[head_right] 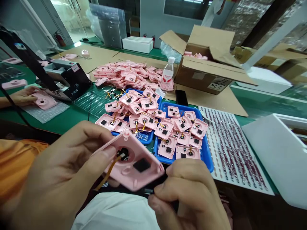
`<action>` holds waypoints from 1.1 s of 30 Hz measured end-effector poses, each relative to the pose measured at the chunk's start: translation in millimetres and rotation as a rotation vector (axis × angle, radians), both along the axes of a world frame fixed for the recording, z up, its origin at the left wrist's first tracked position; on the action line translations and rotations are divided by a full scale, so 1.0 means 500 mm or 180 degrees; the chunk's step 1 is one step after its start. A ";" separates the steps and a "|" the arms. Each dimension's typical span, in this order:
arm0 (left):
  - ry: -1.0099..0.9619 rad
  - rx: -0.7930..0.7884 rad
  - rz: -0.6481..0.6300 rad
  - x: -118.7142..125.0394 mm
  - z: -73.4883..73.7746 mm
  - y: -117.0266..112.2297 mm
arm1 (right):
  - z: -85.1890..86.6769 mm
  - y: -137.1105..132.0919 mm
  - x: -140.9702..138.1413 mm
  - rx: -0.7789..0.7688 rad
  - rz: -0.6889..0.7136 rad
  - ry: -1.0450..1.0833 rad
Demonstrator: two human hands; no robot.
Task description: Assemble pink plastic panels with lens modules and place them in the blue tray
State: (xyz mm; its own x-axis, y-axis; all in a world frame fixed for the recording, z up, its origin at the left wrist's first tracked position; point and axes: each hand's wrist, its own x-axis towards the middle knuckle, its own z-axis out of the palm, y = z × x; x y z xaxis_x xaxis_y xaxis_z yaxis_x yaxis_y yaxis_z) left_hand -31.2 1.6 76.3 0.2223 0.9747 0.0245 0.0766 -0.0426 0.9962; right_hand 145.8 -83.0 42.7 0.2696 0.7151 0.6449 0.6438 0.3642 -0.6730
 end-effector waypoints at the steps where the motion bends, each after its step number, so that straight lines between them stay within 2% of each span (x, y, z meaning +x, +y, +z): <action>1: 0.0064 0.0072 0.0017 0.002 -0.007 0.004 | 0.002 0.002 0.002 -0.0003 0.0007 -0.0238; 6: 0.0041 0.0056 -0.0200 0.001 -0.051 0.034 | 0.007 0.021 -0.006 -0.0275 0.0146 -0.1373; 9: 0.0274 0.0425 -0.0138 -0.001 -0.057 0.041 | -0.001 0.023 -0.013 -0.0258 0.0414 -0.1662; 11: 0.0421 0.0685 0.0013 0.001 -0.051 0.039 | -0.009 0.023 -0.016 -0.0232 0.0550 -0.1560; 15: 0.0418 0.0908 0.0347 0.010 -0.039 0.025 | -0.022 0.034 -0.022 -0.0107 0.0494 -0.1521; 22: 0.0426 0.1141 0.0421 0.011 -0.042 0.018 | -0.028 0.045 -0.027 0.0164 0.0532 -0.0727; 25: 0.0267 0.0987 0.0405 0.008 -0.043 0.020 | -0.031 0.053 -0.033 0.0154 0.0649 -0.0666; 30: 0.0200 0.0506 0.0018 -0.009 -0.055 0.038 | -0.037 0.068 -0.038 -0.0049 0.0136 -0.1047; 33: 0.0146 0.0374 -0.0179 -0.016 -0.066 0.046 | -0.036 0.077 -0.033 -0.0215 0.0220 -0.1098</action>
State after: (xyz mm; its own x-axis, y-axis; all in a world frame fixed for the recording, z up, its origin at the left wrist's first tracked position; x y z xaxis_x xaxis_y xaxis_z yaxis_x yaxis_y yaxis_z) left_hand -39.3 24.7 43.2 0.2799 0.9517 0.1262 0.1161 -0.1641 0.9796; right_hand 129.2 -44.4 24.7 -0.0063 0.7682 0.6402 0.8127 0.3769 -0.4443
